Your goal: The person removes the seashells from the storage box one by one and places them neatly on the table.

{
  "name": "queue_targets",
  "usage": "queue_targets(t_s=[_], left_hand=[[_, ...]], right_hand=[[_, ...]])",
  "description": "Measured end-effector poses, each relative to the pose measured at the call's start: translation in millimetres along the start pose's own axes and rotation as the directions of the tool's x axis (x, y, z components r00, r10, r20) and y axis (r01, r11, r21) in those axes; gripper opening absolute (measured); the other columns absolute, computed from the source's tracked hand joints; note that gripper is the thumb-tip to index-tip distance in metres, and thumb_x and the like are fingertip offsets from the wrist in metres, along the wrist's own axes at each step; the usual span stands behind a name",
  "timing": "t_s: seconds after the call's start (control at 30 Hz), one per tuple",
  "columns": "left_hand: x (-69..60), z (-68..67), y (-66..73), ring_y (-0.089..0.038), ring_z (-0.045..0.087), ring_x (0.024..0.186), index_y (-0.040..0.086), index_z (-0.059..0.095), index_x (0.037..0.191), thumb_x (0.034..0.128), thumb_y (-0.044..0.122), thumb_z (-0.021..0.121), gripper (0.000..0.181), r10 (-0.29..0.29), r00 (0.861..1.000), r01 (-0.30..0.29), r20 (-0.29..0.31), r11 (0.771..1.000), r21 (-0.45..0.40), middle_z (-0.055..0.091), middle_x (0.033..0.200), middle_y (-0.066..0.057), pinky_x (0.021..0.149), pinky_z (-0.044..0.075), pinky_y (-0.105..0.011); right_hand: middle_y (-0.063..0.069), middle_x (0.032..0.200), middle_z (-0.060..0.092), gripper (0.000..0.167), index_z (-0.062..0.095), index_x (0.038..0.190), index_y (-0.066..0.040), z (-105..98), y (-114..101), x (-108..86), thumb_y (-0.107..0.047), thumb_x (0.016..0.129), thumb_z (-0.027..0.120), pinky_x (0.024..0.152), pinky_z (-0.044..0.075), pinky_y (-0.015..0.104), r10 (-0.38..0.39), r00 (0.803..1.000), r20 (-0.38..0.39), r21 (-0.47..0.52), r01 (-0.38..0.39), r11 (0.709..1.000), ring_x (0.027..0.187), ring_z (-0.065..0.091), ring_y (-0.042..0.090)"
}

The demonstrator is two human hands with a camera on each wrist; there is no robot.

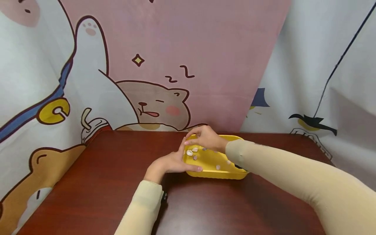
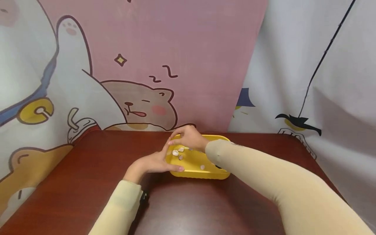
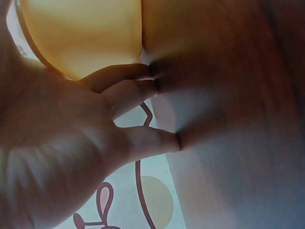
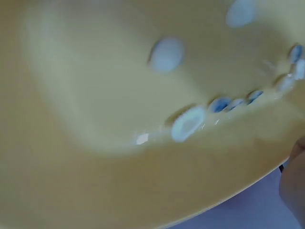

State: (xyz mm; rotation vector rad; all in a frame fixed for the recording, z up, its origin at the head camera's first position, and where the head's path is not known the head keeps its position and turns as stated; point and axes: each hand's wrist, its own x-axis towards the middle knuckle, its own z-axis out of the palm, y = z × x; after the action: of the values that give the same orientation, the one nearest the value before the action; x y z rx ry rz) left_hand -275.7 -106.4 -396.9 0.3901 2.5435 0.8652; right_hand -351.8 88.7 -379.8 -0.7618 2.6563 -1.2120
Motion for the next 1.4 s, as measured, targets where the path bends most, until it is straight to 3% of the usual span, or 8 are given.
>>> queue_targets(t_s=[0.13, 0.33, 0.57, 0.8, 1.0, 1.13, 1.27, 1.4], left_hand=[[0.4, 4.1, -2.0, -0.039, 0.044, 0.154, 0.029, -0.023, 0.168, 0.0786, 0.080, 0.076, 0.143, 0.002, 1.000, -0.002, 0.012, 1.000, 0.000, 0.030, 0.174, -0.018, 0.123, 0.038, -0.058], [1.0, 2.6, -2.0, -0.038, 0.047, 0.152, 0.031, -0.022, 0.168, 0.0774, 0.080, 0.077, 0.143, -0.011, 1.000, 0.012, -0.015, 1.000, 0.013, 0.038, 0.170, -0.021, 0.123, 0.040, -0.056], [1.4, 1.7, -3.6, -0.037, 0.049, 0.150, 0.030, -0.022, 0.168, 0.0782, 0.080, 0.076, 0.142, -0.018, 1.000, 0.018, -0.018, 1.000, 0.021, 0.040, 0.168, -0.024, 0.123, 0.040, -0.055], [0.9, 1.2, -3.5, -0.035, 0.054, 0.146, 0.030, -0.024, 0.168, 0.0788, 0.078, 0.077, 0.143, -0.018, 1.000, 0.018, -0.018, 1.000, 0.008, 0.043, 0.167, -0.021, 0.121, 0.043, -0.053], [3.0, 1.3, 2.8, -0.035, 0.050, 0.150, 0.029, -0.023, 0.168, 0.0792, 0.080, 0.075, 0.141, 0.010, 1.000, -0.010, -0.014, 0.999, 0.034, 0.040, 0.168, -0.021, 0.122, 0.042, -0.053], [3.5, 2.2, 5.5, -0.034, 0.047, 0.153, 0.029, -0.024, 0.168, 0.0790, 0.079, 0.075, 0.142, 0.023, 1.000, -0.023, 0.005, 0.999, 0.024, 0.036, 0.172, -0.017, 0.123, 0.040, -0.054], [3.1, 1.9, 2.6, -0.035, 0.052, 0.148, 0.027, -0.025, 0.168, 0.0786, 0.077, 0.077, 0.144, 0.020, 1.000, -0.020, 0.013, 1.000, -0.002, 0.041, 0.169, -0.018, 0.121, 0.043, -0.053], [2.7, -4.9, 0.5, -0.035, 0.054, 0.143, 0.025, -0.025, 0.168, 0.0791, 0.076, 0.078, 0.145, 0.018, 1.000, -0.017, 0.016, 1.000, -0.012, 0.041, 0.168, -0.022, 0.121, 0.043, -0.052]], right_hand=[[-0.005, 0.075, 0.066, 0.029, 0.080, 0.105, -0.019, 5, 7, 0.6, -0.038, 0.086, 0.091, 0.049, 0.045, 0.024, 0.007, 0.999, 0.046, -0.025, -0.006, 1.000, 0.049, 0.044, 0.008], [-0.007, 0.069, 0.055, 0.029, 0.080, 0.109, -0.017, -3, 10, 2.4, -0.034, 0.088, 0.088, 0.058, 0.044, 0.024, 0.020, 0.989, 0.149, -0.125, -0.001, 0.992, 0.060, 0.049, 0.009], [-0.008, 0.062, 0.040, 0.049, 0.072, 0.134, -0.010, 2, 21, 5.5, -0.028, 0.091, 0.087, 0.058, 0.034, 0.022, 0.064, 0.934, 0.351, -0.146, -0.012, 0.989, 0.057, 0.035, 0.008], [-0.005, 0.080, 0.064, 0.033, 0.079, 0.118, -0.012, 11, 23, 7.9, -0.020, 0.087, 0.088, 0.064, 0.042, 0.022, 0.090, 0.939, 0.332, -0.167, -0.035, 0.985, 0.066, 0.048, 0.009], [-0.007, 0.072, 0.056, 0.023, 0.081, 0.107, -0.012, 15, 22, 6.6, -0.021, 0.087, 0.087, 0.063, 0.039, 0.023, 0.016, 0.952, 0.307, -0.305, 0.082, 0.949, 0.066, 0.045, 0.008], [-0.008, 0.070, 0.065, 0.011, 0.083, 0.097, -0.012, 14, 18, 3.8, -0.020, 0.089, 0.084, 0.062, 0.041, 0.022, -0.045, 0.957, 0.287, -0.338, 0.145, 0.930, 0.064, 0.049, 0.007], [-0.005, 0.082, 0.076, 0.010, 0.084, 0.093, -0.014, 4, 9, 2.5, -0.023, 0.093, 0.083, 0.064, 0.048, 0.023, -0.008, 0.969, 0.248, -0.329, 0.092, 0.940, 0.067, 0.059, 0.009], [-0.002, 0.091, 0.079, 0.018, 0.084, 0.096, -0.012, -27, -6, 1.1, -0.030, 0.094, 0.083, 0.072, 0.052, 0.026, 0.040, 0.971, 0.236, -0.344, 0.045, 0.938, 0.076, 0.064, 0.013]])
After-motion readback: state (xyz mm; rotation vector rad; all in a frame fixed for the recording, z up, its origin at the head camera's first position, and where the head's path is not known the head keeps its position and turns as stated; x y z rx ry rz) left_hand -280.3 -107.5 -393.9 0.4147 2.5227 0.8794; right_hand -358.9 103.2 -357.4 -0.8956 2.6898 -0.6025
